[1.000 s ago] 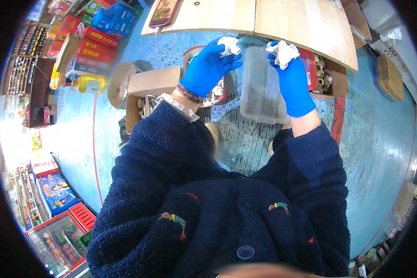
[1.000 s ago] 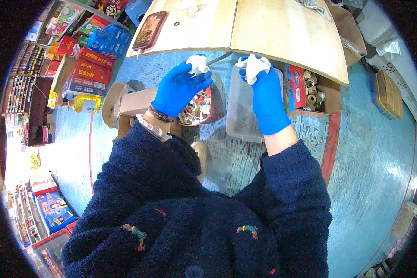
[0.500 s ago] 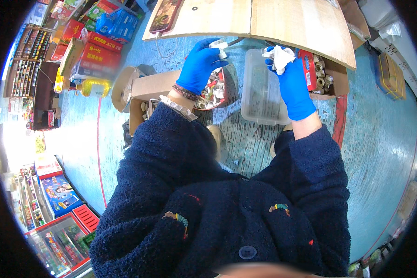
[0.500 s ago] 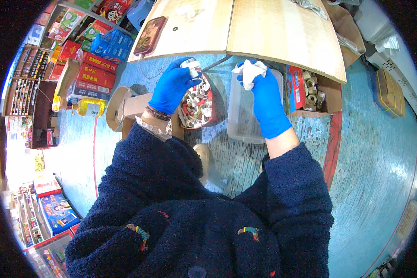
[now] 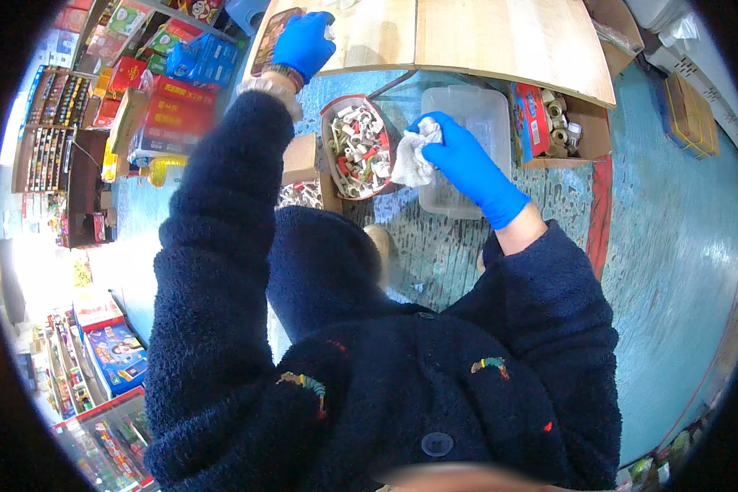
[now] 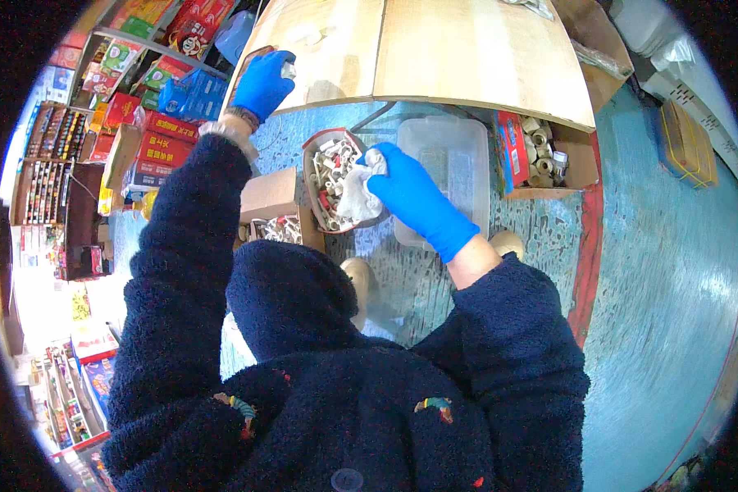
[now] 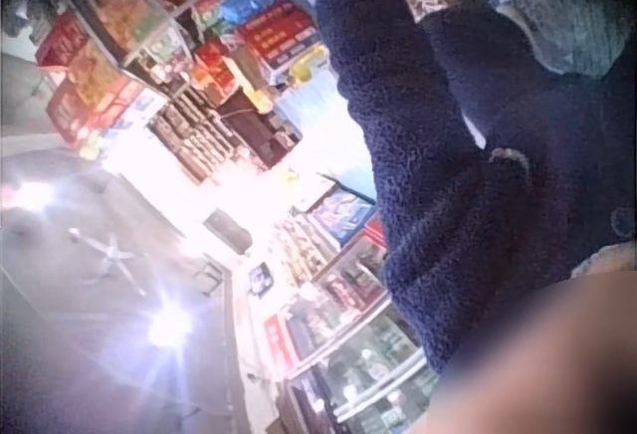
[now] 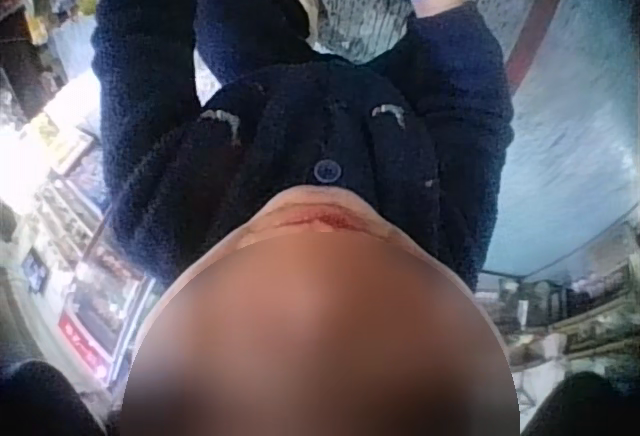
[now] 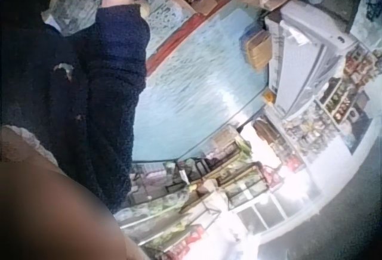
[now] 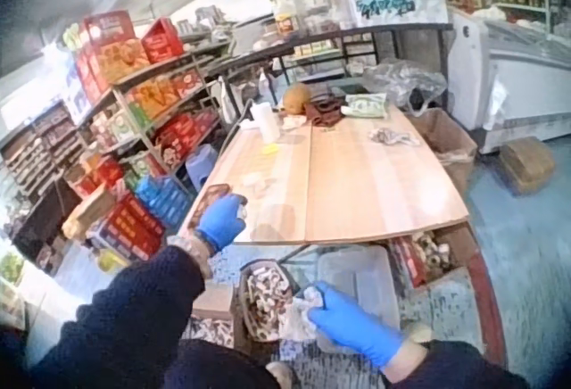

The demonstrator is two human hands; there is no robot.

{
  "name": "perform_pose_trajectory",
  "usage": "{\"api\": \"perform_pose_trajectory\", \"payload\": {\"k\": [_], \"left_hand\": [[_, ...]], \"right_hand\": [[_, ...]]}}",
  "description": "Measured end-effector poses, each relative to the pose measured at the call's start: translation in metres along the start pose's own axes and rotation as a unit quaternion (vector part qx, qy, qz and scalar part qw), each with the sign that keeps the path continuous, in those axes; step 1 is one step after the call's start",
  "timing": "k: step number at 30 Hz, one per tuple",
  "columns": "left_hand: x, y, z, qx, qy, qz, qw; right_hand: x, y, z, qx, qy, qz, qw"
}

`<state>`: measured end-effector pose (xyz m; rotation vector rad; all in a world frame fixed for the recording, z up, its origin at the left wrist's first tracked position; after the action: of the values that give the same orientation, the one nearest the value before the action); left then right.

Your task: The person wipes small white plastic pipe fittings with a white cloth, handling them one at a time from a bin and placing them into a clear plastic container. The person repeats this process for several fittings throughout the clip.

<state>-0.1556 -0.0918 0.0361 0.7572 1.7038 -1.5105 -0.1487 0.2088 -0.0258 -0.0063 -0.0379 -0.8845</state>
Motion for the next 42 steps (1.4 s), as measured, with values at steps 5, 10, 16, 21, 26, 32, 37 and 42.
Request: {"api": "perform_pose_trajectory", "payload": {"k": [5, 10, 16, 21, 26, 32, 37, 42], "left_hand": [[0.045, -0.031, 0.013, 0.124, -0.107, 0.084, 0.983], [0.063, -0.045, 0.030, 0.181, -0.062, 0.015, 0.981], [0.022, -0.017, 0.009, 0.101, 0.066, -0.070, 0.990], [-0.056, 0.075, -0.020, -0.098, 0.257, -0.066, 0.959], [-0.123, 0.188, -0.090, -0.268, 0.423, 0.000, 0.865], [-0.126, 0.243, -0.137, -0.005, 0.375, 0.252, 0.892], [-0.149, 0.267, -0.137, 0.013, 0.458, 0.202, 0.866], [-0.157, 0.276, -0.118, -0.009, 0.466, 0.127, 0.876]], "right_hand": [[-0.002, 0.001, 0.000, -0.101, 0.068, -0.008, 0.993], [-0.009, 0.003, 0.004, -0.147, 0.159, 0.015, 0.976], [-0.011, 0.000, -0.003, -0.057, 0.285, 0.028, 0.956], [-0.003, -0.008, -0.015, -0.131, 0.326, 0.032, 0.936], [0.015, -0.013, -0.035, -0.117, 0.379, 0.123, 0.910], [0.049, -0.009, -0.074, -0.033, 0.414, 0.214, 0.884], [0.069, 0.008, -0.096, 0.065, 0.320, 0.215, 0.921], [0.053, -0.029, -0.051, 0.166, 0.218, 0.014, 0.962]]}}
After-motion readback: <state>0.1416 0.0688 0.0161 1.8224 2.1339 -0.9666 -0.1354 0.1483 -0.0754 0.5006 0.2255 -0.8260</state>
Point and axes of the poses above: each hand's wrist, its own y-axis away from the middle knuckle, its own x-axis out of the palm, z = x × y, the point moved 1 cm from there along -y, towards the middle knuckle, and after that the axes turned 13 degrees about -z, right-handed, at the moved point
